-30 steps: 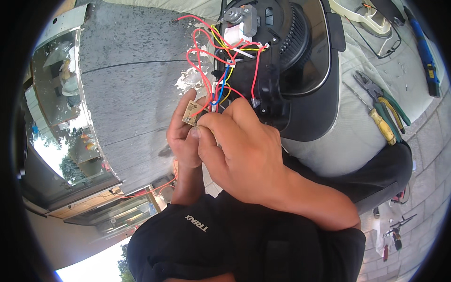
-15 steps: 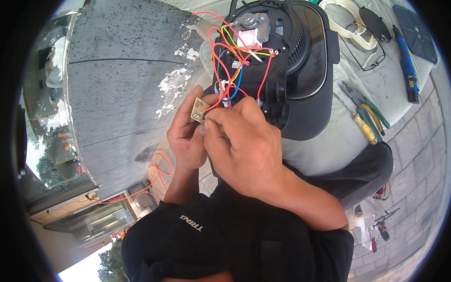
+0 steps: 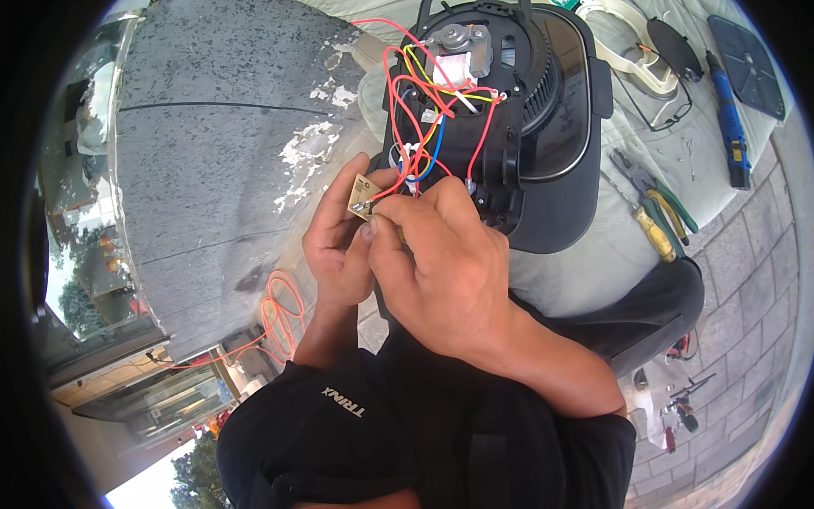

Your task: The person sits on the ground and works on a small green circuit board connected to a black device. They use a screwdriver to adjust components on the board and handle various colored wires attached to the device.

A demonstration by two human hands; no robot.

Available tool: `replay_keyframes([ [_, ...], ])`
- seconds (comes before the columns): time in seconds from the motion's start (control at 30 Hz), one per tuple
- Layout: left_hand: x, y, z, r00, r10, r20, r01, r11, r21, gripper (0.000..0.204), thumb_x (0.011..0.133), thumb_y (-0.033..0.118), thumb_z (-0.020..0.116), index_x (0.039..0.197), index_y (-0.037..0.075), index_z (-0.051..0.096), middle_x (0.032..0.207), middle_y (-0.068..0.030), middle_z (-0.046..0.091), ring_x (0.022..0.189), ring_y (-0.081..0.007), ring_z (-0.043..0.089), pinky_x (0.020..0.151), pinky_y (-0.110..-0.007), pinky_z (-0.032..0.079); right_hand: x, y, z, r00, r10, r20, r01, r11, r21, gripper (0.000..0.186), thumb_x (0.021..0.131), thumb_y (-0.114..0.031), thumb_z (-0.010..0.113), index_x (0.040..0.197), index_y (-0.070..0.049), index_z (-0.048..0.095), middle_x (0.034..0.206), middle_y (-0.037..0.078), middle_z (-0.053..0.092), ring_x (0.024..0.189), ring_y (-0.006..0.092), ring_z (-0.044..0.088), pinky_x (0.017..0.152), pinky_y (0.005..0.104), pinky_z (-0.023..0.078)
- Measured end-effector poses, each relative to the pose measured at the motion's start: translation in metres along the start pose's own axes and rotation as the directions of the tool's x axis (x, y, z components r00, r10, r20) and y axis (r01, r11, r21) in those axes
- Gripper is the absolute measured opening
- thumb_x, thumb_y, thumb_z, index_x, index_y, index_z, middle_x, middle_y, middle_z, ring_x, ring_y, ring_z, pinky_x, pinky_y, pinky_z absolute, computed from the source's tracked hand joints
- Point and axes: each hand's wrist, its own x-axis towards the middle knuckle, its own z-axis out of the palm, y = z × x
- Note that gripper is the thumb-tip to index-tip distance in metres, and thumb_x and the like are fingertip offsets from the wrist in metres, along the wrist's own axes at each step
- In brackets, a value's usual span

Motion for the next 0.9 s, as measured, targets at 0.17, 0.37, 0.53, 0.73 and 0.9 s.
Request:
replay_keyframes([
  [0.17, -0.001, -0.001, 0.0, 1.0, -0.013, -0.007, 0.013, 1.0, -0.023, 0.065, 0.095, -0.011, 0.051, 0.156, -0.01, 0.031, 0.141, -0.0282, 0.058, 0.127, -0.0279, 0.062, 0.107, -0.038, 0.05, 0.0, 0.0, 0.001, 1.0, -0.003, -0.007, 0.003, 1.0, -0.017, 0.017, 0.085, -0.003, 0.076, 0.101, -0.001, 0.071, 0.085, 0.01, 0.058, 0.062, 0.0245, 0.065, 0.052, 0.0358, 0.052],
  [0.37, -0.002, -0.002, -0.002, 1.0, -0.011, 0.001, 0.011, 1.0, -0.018, 0.064, 0.097, -0.008, 0.055, 0.157, -0.009, 0.031, 0.142, -0.0258, 0.059, 0.115, -0.0219, 0.066, 0.099, -0.034, 0.053, 0.001, -0.005, -0.005, 0.999, -0.037, 0.022, 0.04, 0.986, -0.162, 0.021, 0.083, -0.005, 0.077, 0.102, -0.001, 0.071, 0.083, 0.009, 0.056, 0.061, 0.0237, 0.064, 0.051, 0.0344, 0.051],
  [0.53, -0.003, -0.003, 0.0, 1.0, 0.016, 0.002, -0.016, 0.999, -0.049, 0.067, 0.097, -0.007, 0.059, 0.158, -0.007, 0.032, 0.143, -0.023, 0.059, 0.109, -0.0183, 0.066, 0.093, -0.032, 0.054, -0.002, -0.005, -0.005, 0.989, -0.148, 0.028, 0.15, 0.951, -0.27, 0.024, 0.082, -0.005, 0.078, 0.105, 0.001, 0.072, 0.083, 0.009, 0.056, 0.06, 0.0224, 0.063, 0.049, 0.0341, 0.05],
  [0.73, -0.001, -0.004, 0.004, 0.999, 0.051, -0.011, -0.051, 0.997, -0.05, 0.068, 0.096, -0.009, 0.059, 0.158, -0.004, 0.033, 0.14, -0.0202, 0.061, 0.097, -0.0143, 0.064, 0.086, -0.03, 0.054, -0.005, -0.009, -0.005, 0.985, -0.165, 0.055, 0.174, 0.923, -0.344, 0.022, 0.084, -0.005, 0.077, 0.105, 0.001, 0.072, 0.083, 0.009, 0.057, 0.061, 0.023, 0.064, 0.051, 0.0346, 0.05],
  [0.9, -0.001, -0.003, 0.006, 0.999, 0.038, -0.015, -0.039, 0.998, -0.045, 0.065, 0.097, -0.009, 0.059, 0.157, -0.004, 0.035, 0.139, -0.0196, 0.062, 0.101, -0.0143, 0.064, 0.085, -0.029, 0.054, 0.003, -0.011, -0.009, 0.997, -0.024, 0.078, 0.042, 0.97, -0.238, 0.016, 0.087, -0.005, 0.074, 0.102, -0.001, 0.072, 0.086, 0.011, 0.06, 0.062, 0.0264, 0.065, 0.054, 0.0371, 0.053],
])
